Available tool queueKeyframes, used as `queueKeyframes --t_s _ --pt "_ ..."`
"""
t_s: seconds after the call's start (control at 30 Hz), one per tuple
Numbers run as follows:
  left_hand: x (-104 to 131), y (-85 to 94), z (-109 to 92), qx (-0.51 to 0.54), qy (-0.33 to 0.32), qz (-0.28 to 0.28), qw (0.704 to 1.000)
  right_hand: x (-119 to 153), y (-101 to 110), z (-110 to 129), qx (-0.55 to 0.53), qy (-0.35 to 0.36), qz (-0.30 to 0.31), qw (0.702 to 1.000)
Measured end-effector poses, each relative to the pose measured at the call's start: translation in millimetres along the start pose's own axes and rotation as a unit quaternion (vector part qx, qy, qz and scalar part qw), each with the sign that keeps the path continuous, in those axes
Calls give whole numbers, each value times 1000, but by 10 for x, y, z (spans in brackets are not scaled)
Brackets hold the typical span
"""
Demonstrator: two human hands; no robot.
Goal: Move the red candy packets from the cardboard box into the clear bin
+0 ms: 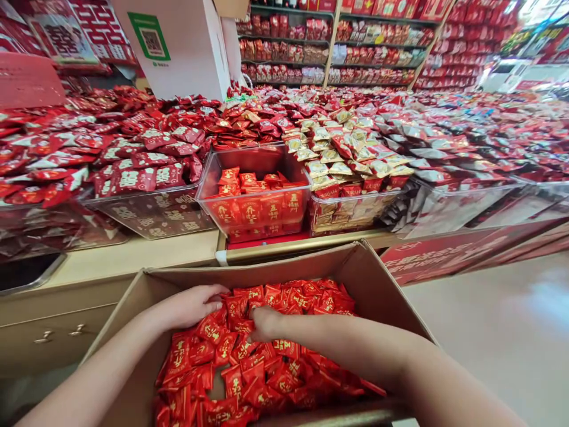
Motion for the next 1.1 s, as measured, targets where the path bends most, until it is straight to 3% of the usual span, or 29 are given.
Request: queueKeyframes --t_s 0.1,0.17,0.37,0.5,0.7,0.83,0.9,1.0,1.07,1.1 --pt "18 -22 -4 39 -11 15 999 58 -8 17 19 -22 29 999" --pt "35 -30 -39 69 -26 27 997 150 127 91 1 -12 46 999" --pt "66 -89 -323 190 -76 63 977 540 615 372 -217 80 90 969" --pt "57 -61 -454 277 -77 35 957 689 730 362 -239 75 103 963" --pt "109 79 -540 343 -85 -33 935 756 912 565 -344 157 20 926" --pt "202 186 -604 375 -100 -53 920 817 1040 644 -338 165 -33 926" --pt "251 174 -643 451 -101 -21 887 864 1133 682 -312 185 -64 930" --pt "322 27 -770 557 -96 91 820 908 1214 733 -259 210 -95 938" --pt "339 -56 -836 571 -92 123 806 905 1234 731 -246 211 -119 939" --pt "326 -70 -848 569 -94 112 810 898 1245 713 -261 206 -137 933"
Point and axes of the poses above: each hand's wrist, its own x-axis away from the middle knuckle, its own y-axis out of the back of the hand, z = x × y, the point moved 8 cm from there along -x, towards the middle knuckle, and after that the axes turned 7 degrees about z, right-handed, at the moved point
